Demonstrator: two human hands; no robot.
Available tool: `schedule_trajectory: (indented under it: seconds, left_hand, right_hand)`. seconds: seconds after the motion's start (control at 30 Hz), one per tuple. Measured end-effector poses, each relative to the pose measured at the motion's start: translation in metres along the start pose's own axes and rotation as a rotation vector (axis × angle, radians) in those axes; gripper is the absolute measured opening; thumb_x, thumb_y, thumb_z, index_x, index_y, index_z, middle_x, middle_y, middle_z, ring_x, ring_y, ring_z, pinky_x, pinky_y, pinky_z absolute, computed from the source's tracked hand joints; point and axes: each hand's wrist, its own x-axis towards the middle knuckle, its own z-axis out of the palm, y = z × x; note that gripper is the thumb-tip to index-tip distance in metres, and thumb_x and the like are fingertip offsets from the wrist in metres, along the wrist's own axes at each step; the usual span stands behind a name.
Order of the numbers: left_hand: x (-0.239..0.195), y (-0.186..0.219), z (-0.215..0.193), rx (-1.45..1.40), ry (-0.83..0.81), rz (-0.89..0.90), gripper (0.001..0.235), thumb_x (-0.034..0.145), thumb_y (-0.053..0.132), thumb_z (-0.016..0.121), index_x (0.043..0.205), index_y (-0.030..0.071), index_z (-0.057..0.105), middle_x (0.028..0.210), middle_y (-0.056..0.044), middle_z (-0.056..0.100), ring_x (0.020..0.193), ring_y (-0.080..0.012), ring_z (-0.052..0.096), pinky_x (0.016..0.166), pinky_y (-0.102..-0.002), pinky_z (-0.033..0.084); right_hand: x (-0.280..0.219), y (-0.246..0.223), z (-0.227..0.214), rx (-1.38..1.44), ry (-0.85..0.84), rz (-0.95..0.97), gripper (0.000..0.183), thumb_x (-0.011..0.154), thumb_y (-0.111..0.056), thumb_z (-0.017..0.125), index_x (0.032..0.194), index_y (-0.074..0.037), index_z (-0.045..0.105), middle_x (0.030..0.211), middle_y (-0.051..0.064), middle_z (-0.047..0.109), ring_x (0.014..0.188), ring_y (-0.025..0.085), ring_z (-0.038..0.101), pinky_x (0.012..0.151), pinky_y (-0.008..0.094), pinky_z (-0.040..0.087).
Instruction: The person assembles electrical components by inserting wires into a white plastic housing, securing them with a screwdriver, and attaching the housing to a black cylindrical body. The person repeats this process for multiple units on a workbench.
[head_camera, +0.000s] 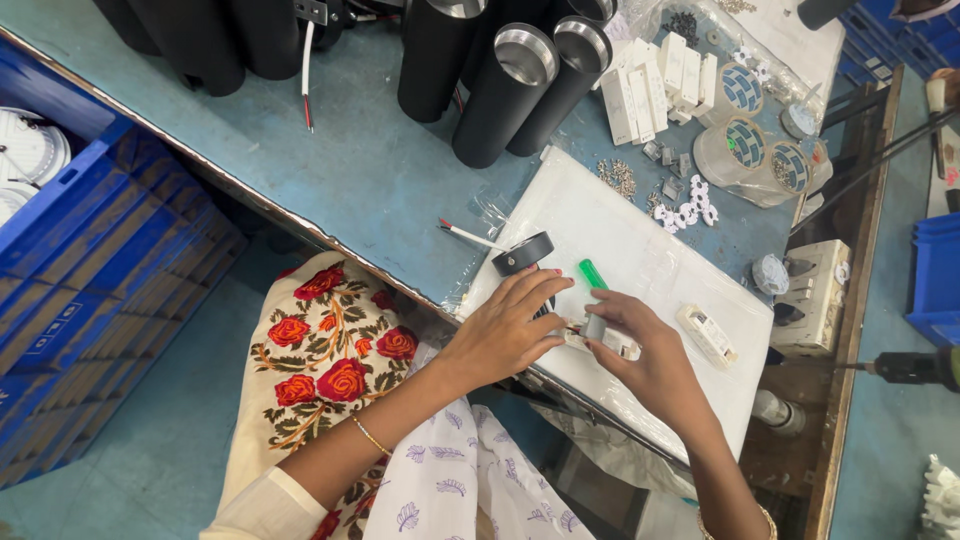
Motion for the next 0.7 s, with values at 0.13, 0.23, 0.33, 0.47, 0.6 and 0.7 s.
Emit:
schedule_trajectory:
  seconds: [0.13, 0.23, 0.33, 0.47, 0.6, 0.7]
  left_hand:
    - [0.004, 0.000, -0.006, 0.032, 0.030, 0.010, 0.026, 0.089, 0.012, 0.070, 0.112, 0.000, 0.071, 0.132, -0.014, 0.058, 0.135, -0.0310, 0.051, 0.119, -0.045, 0.037]
    - [0.010, 0.000, -0.009, 0.183, 0.008, 0.063, 0.025, 0.085, 0.006, 0.065, 0.107, -0.002, 0.071, 0.118, -0.012, 0.064, 0.124, -0.0281, 0.058, 0.116, -0.041, 0.043]
    - [0.021, -0.003, -0.011, 0.304, -0.109, 0.133, 0.012, 0.077, 0.006, 0.065, 0.087, 0.000, 0.070, 0.100, -0.010, 0.065, 0.111, -0.0264, 0.061, 0.108, -0.039, 0.047]
    - [0.035, -0.005, -0.014, 0.390, -0.171, 0.271, 0.003, 0.071, 0.007, 0.067, 0.068, 0.007, 0.068, 0.086, -0.007, 0.063, 0.100, -0.0239, 0.061, 0.101, -0.039, 0.046]
    - [0.038, -0.002, -0.013, 0.396, -0.167, 0.293, 0.004, 0.074, 0.007, 0.066, 0.074, 0.007, 0.070, 0.089, -0.006, 0.064, 0.103, -0.0224, 0.061, 0.103, -0.037, 0.045]
    - [0.037, 0.002, -0.011, 0.393, -0.144, 0.302, 0.005, 0.075, 0.007, 0.066, 0.075, 0.007, 0.071, 0.092, -0.005, 0.065, 0.105, -0.0221, 0.062, 0.106, -0.037, 0.045]
  right_hand:
    - [-0.002, 0.028, 0.020, 0.143, 0.127, -0.055, 0.043, 0.086, -0.001, 0.076, 0.127, 0.001, 0.063, 0.121, 0.012, 0.070, 0.110, 0.021, 0.066, 0.100, 0.035, 0.052]
    - [-0.009, 0.047, 0.045, 0.371, 0.304, -0.070, 0.043, 0.090, 0.002, 0.072, 0.130, 0.005, 0.059, 0.122, 0.011, 0.066, 0.113, 0.018, 0.063, 0.104, 0.033, 0.049]
    - [-0.013, 0.058, 0.062, 0.419, 0.419, -0.093, 0.044, 0.091, 0.003, 0.070, 0.132, 0.006, 0.056, 0.123, 0.012, 0.063, 0.113, 0.016, 0.061, 0.105, 0.033, 0.049]
    - [-0.012, 0.056, 0.069, 0.377, 0.486, -0.085, 0.042, 0.090, 0.005, 0.071, 0.130, 0.006, 0.057, 0.122, 0.012, 0.064, 0.112, 0.016, 0.061, 0.105, 0.032, 0.048]
    - [-0.011, 0.049, 0.072, 0.376, 0.553, -0.080, 0.042, 0.091, 0.005, 0.070, 0.130, 0.006, 0.057, 0.122, 0.012, 0.062, 0.112, 0.016, 0.060, 0.103, 0.032, 0.048]
    - [-0.009, 0.043, 0.074, 0.319, 0.592, -0.075, 0.040, 0.090, 0.003, 0.071, 0.129, 0.004, 0.059, 0.121, 0.012, 0.063, 0.110, 0.017, 0.060, 0.101, 0.032, 0.049]
